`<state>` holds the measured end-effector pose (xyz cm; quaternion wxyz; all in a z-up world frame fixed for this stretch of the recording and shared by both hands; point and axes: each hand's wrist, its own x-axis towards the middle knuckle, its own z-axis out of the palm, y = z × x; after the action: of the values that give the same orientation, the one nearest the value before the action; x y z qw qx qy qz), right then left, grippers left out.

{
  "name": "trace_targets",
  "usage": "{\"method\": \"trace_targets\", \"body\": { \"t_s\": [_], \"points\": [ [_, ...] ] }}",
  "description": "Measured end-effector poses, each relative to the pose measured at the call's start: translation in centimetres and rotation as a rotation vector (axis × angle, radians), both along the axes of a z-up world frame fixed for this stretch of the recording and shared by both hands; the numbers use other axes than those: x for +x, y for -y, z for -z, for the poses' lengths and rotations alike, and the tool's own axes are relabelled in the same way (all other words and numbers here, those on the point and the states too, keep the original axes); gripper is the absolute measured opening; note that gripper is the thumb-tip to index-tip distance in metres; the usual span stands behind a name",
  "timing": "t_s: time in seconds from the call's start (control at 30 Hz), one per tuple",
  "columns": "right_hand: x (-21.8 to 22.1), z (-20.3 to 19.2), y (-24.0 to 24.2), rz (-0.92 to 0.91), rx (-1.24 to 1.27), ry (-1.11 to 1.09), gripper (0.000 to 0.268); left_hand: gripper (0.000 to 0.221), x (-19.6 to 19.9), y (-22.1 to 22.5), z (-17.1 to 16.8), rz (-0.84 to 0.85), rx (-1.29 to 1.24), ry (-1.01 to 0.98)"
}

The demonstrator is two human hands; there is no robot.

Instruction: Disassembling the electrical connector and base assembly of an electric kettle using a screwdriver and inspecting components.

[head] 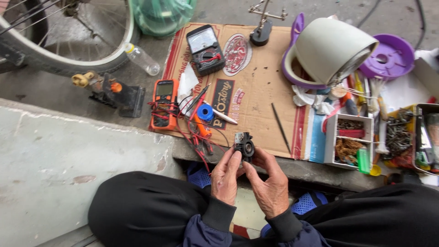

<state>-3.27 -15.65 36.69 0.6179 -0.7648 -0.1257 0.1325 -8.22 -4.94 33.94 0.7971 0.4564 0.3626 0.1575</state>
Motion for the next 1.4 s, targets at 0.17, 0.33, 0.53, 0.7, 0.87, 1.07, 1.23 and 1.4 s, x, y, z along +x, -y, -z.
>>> {"method": "trace_targets", "body": {
  "t_s": [0.17, 0.33, 0.53, 0.7, 0.87, 1.07, 1.23, 1.4],
  "points": [
    [1.4, 2.1, 0.5, 0.022, -0.052, 0.048, 0.053, 0.043, 2.6, 0.3, 0.9, 0.065, 0.117, -0.123],
    [6.9, 6.6, 2.1, 0.14, -0.346, 0.063, 0.041, 0.058, 6.5, -0.9, 8.6, -0.013, 0.096, -0.383],
    [14.8, 16.6, 4.3, 0.195, -0.889, 0.121, 0.032, 0.079, 7.0, -0.2, 7.6, -0.121, -0.201, -0.206],
    [16.0, 18.0, 5.4, 0.062, -1.033, 0.134, 0.024, 0.066, 7.8, 0.2, 8.5, -0.113, -0.131, -0.301],
    [14.3, 14.6, 5.4, -0.025, -1.079, 0.12, 0.016, 0.064, 8.3, 1.1, 10.3, -0.121, -0.111, -0.34],
    [13.9, 15.1, 6.8, -0.055, -1.039, -0.05, 0.037, 0.072, 9.0, 1.1, 11.0, -0.074, -0.168, -0.325],
    [13.8, 13.6, 8.3, 0.005, -0.915, -0.247, 0.042, 0.067, 6.7, -0.8, 10.2, 0.569, 0.606, -0.866],
    [11.1, 0.9, 6.5, 0.244, -0.317, -0.277, 0.029, 0.058, 8.1, -0.1, 5.7, 0.412, 0.984, -0.445]
  ]
}}
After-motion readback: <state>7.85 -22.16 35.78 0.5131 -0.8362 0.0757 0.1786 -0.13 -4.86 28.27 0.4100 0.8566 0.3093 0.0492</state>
